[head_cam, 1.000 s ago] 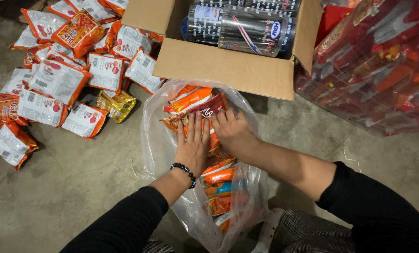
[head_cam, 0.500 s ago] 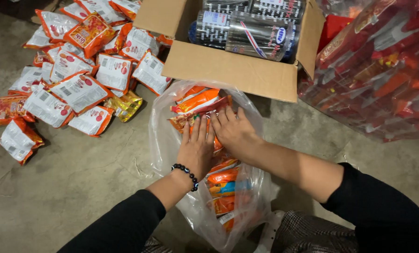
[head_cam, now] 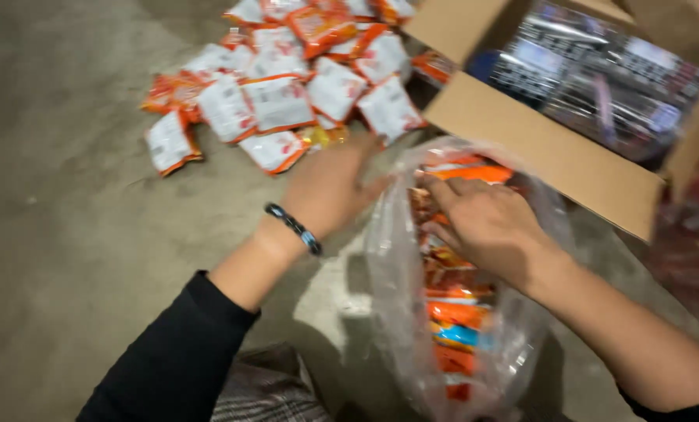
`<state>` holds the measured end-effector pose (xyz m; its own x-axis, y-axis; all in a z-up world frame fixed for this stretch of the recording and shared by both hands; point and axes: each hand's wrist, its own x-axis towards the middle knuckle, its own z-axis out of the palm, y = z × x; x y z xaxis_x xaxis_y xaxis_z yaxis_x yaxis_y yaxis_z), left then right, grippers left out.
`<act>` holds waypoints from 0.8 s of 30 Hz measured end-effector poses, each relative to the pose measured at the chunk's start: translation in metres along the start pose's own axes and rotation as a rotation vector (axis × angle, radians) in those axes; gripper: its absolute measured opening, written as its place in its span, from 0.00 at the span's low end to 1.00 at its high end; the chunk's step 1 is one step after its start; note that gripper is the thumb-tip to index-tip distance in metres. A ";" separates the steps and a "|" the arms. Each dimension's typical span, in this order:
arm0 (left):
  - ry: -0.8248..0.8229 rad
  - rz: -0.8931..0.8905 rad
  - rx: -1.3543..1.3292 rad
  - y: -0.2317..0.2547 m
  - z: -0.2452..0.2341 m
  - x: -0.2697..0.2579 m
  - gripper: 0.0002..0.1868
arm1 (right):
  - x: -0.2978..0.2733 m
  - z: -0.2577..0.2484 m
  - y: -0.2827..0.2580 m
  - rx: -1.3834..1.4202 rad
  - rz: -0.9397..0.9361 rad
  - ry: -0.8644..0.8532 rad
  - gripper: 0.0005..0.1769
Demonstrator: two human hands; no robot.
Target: The person sits on the floor and packs multiple small snack packets into a large clear plastic bag. They pick up packets from a pile on the floor and place them into the bag, repeating the action until the bag is full.
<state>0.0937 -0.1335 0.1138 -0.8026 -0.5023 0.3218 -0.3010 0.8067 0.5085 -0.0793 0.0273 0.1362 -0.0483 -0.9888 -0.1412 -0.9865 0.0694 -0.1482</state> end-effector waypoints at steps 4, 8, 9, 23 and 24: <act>0.043 -0.251 -0.081 -0.077 -0.030 -0.009 0.25 | 0.046 0.023 -0.016 0.084 -0.007 0.001 0.33; 0.029 -0.473 -0.015 -0.177 -0.009 -0.025 0.25 | 0.104 0.058 -0.029 0.205 -0.140 0.175 0.26; -0.025 -0.539 0.071 -0.198 -0.003 -0.027 0.24 | 0.119 0.064 -0.033 0.244 -0.161 0.211 0.25; 0.119 -0.886 -0.058 -0.380 0.097 -0.050 0.24 | 0.357 0.158 -0.023 0.167 -0.052 0.096 0.37; 0.177 -0.903 -0.106 -0.394 0.113 -0.057 0.28 | 0.375 0.168 -0.017 0.170 -0.105 0.166 0.43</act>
<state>0.1997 -0.3878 -0.1946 -0.1938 -0.9737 -0.1196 -0.7183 0.0578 0.6933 -0.0547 -0.3222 -0.0785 0.0144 -0.9989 0.0445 -0.9477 -0.0278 -0.3179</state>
